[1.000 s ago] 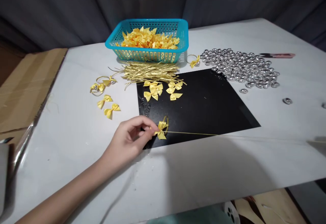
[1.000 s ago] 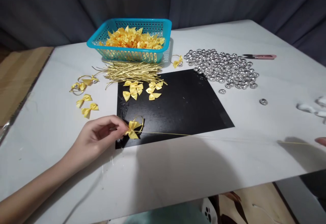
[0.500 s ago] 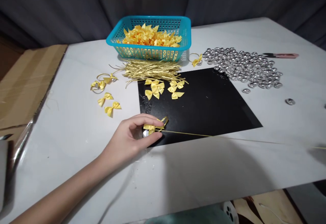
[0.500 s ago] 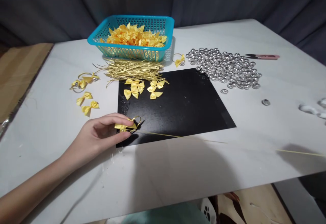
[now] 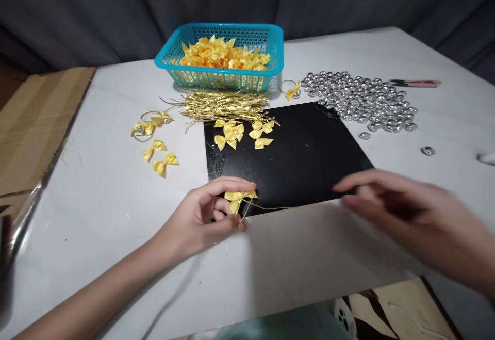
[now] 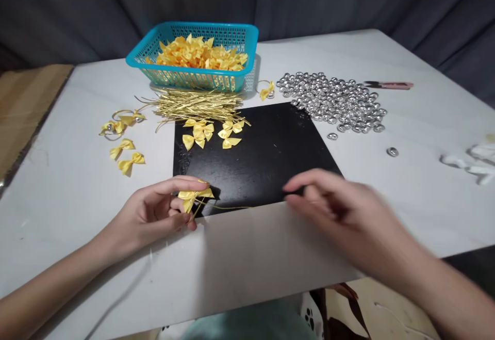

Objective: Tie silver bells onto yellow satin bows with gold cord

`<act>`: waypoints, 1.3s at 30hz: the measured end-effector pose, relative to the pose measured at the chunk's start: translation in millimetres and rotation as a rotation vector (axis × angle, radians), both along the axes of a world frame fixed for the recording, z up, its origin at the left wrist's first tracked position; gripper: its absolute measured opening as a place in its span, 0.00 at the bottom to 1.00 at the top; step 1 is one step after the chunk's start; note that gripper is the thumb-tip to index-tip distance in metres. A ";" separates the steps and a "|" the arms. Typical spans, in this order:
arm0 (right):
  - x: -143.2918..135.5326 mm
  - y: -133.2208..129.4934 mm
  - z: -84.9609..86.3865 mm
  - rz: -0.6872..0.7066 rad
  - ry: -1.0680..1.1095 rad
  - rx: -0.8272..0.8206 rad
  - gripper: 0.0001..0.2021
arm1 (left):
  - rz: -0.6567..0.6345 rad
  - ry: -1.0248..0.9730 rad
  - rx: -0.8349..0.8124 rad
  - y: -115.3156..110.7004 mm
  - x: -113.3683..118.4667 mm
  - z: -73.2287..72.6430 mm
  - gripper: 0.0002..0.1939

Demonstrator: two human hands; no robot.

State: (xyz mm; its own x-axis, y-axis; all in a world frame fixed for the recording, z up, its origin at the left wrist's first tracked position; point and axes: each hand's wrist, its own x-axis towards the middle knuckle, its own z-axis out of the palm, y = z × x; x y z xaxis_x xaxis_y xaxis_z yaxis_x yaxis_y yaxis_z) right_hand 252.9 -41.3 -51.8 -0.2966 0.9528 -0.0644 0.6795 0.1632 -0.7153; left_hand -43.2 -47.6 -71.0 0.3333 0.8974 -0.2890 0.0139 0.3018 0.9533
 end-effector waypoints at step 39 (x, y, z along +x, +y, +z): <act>-67.3 -7.1 -5.5 0.081 0.054 -0.060 0.10 | 0.200 0.014 0.031 3.0 1.9 3.0 0.12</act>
